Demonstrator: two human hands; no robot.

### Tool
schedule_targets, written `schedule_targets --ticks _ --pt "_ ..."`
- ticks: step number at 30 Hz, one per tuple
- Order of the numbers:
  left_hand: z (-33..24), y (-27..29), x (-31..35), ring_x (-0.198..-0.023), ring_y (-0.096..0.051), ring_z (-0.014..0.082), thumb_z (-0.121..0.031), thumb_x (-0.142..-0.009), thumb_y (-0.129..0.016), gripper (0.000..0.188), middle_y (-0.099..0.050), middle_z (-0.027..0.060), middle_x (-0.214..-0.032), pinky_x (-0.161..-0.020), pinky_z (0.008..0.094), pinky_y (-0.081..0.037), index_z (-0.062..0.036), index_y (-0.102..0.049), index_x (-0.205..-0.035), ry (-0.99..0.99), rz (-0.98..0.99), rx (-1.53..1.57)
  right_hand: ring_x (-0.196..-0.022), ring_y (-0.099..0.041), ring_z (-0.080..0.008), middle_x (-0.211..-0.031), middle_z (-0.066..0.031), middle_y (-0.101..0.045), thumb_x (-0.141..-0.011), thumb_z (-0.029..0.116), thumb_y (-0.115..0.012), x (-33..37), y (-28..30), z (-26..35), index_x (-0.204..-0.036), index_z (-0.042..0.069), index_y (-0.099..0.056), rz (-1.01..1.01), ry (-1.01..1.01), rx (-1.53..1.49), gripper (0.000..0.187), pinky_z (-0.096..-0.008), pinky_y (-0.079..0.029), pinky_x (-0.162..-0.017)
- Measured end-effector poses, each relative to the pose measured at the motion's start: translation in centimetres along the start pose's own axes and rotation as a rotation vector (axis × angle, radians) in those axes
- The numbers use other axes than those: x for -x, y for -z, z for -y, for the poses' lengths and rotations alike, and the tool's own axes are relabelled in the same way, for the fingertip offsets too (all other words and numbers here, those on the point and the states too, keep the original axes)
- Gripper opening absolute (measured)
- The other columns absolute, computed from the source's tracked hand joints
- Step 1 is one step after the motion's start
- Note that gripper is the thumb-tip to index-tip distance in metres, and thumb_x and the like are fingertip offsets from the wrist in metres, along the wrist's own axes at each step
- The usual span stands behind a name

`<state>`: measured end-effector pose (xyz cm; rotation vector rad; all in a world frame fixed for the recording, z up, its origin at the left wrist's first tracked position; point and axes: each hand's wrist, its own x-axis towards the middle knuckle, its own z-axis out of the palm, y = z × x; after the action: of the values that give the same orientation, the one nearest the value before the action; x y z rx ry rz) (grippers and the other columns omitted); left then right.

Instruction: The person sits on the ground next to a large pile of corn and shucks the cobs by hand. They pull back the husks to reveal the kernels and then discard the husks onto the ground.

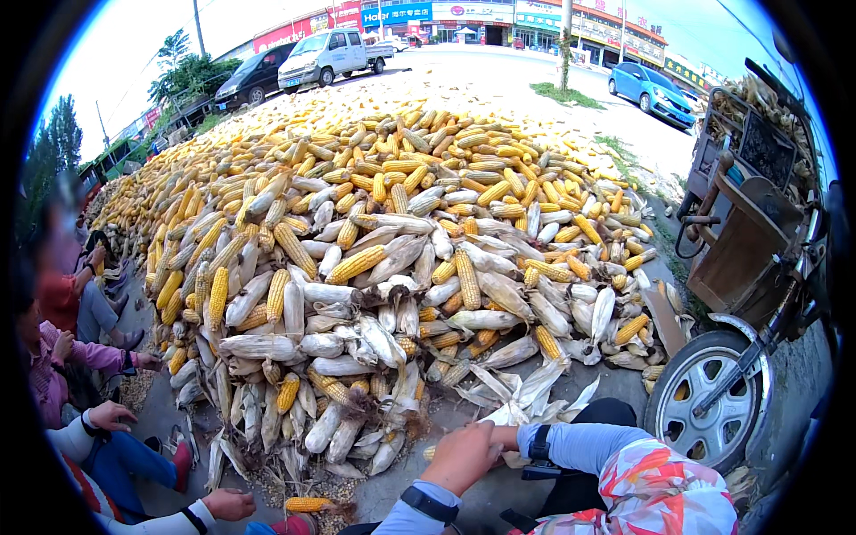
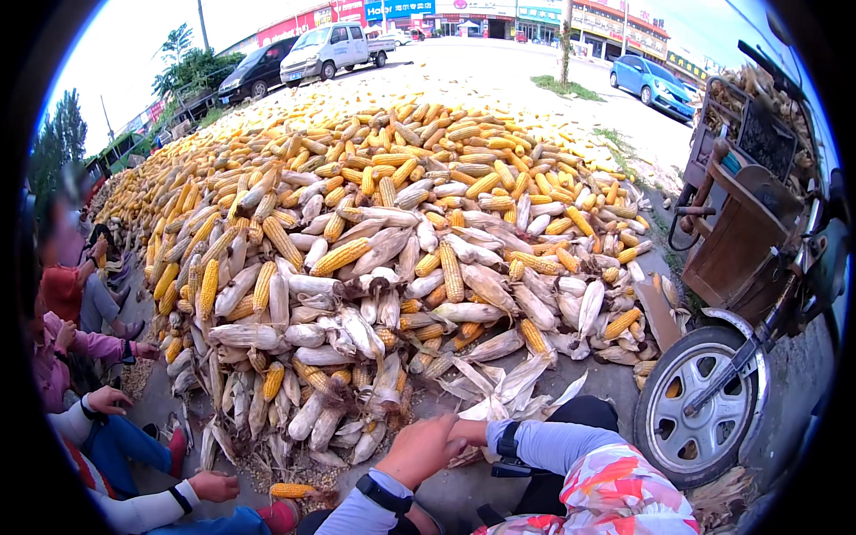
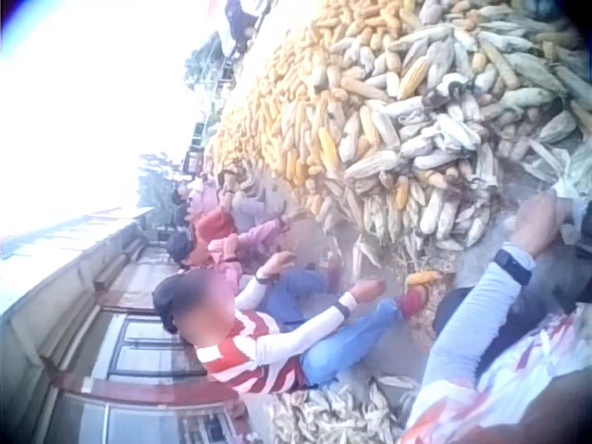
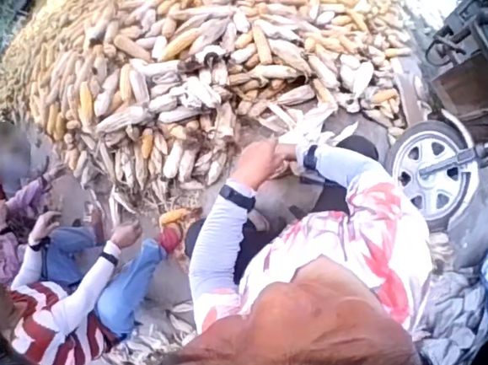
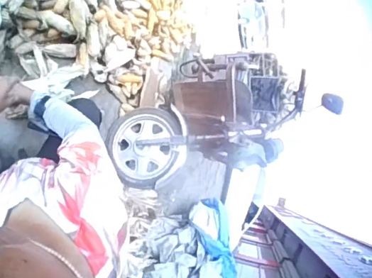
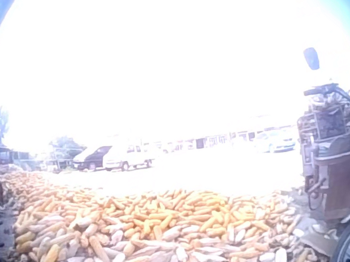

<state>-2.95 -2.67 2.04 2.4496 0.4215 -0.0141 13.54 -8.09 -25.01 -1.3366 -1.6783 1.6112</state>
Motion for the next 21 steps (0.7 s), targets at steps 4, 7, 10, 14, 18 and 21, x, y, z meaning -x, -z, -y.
schedule_targets --ticks 4,7,10,14,18,21 --pt "0.8 0.3 1.1 -0.084 -0.060 0.0358 -0.028 -0.079 -0.061 0.032 -0.063 0.0187 -0.088 -0.072 0.0447 -0.047 -0.0021 -0.053 -0.097 0.066 0.002 -0.030 -0.080 -0.057 -0.0177 -0.098 -0.0055 -0.060 -0.077 0.031 -0.061 3.6 -3.5 11.4 -0.114 0.013 -0.058 0.175 -0.551 0.006 0.042 -0.0321 -0.052 -0.060" --pt "0.5 0.3 0.7 -0.084 -0.060 0.0358 -0.028 -0.080 -0.060 0.032 -0.063 0.0184 -0.088 -0.072 0.0445 -0.047 -0.0018 -0.053 -0.097 -0.007 -0.055 0.004 -0.076 -0.059 -0.0185 -0.093 -0.0051 -0.061 -0.077 0.030 -0.060 5.0 1.8 10.3 -0.112 0.012 -0.060 0.037 -0.618 -0.071 0.040 -0.0321 -0.052 -0.055" --pt "0.6 0.8 1.0 -0.084 -0.060 0.0349 -0.031 -0.081 -0.059 0.032 -0.063 0.0178 -0.087 -0.072 0.0440 -0.048 -0.0021 -0.054 -0.095 0.001 -0.050 -0.028 -0.079 -0.060 -0.0168 -0.097 -0.0093 -0.063 -0.079 0.026 -0.062 5.6 14.6 14.8 -0.111 0.003 -0.060 -0.588 -0.391 -0.065 0.040 -0.0285 -0.052 -0.067" --pt "1.0 0.6 1.0 -0.084 -0.060 0.0346 -0.031 -0.082 -0.058 0.031 -0.063 0.0166 -0.087 -0.071 0.0442 -0.048 -0.0025 -0.054 -0.092 0.008 -0.067 -0.031 -0.089 -0.058 -0.0201 -0.107 -0.0149 -0.054 -0.086 0.012 -0.057 9.4 29.2 25.3 -0.132 -0.001 -0.029 -1.553 0.868 -0.733 0.055 -0.0328 -0.050 -0.077" --pt "1.5 0.7 1.1 -0.084 -0.060 0.0343 -0.031 -0.082 -0.058 0.030 -0.063 0.0168 -0.086 -0.071 0.0447 -0.047 -0.0024 -0.054 -0.092 -0.004 -0.092 -0.020 -0.086 -0.061 -0.0205 -0.104 -0.0146 -0.057 -0.089 0.017 -0.055 8.2 27.9 27.9 -0.124 0.000 -0.039 -1.393 0.638 -0.492 0.042 -0.0303 -0.052 -0.071" --pt "1.5 0.8 1.0 -0.084 -0.060 0.0342 -0.030 -0.082 -0.058 0.030 -0.063 0.0169 -0.085 -0.071 0.0448 -0.047 -0.0023 -0.053 -0.092 -0.025 -0.098 0.003 -0.070 -0.063 -0.0166 -0.092 -0.0119 -0.062 -0.090 0.015 -0.054 4.7 21.7 22.9 -0.118 -0.001 -0.047 -1.121 0.224 -0.458 0.034 -0.0255 -0.052 -0.059"
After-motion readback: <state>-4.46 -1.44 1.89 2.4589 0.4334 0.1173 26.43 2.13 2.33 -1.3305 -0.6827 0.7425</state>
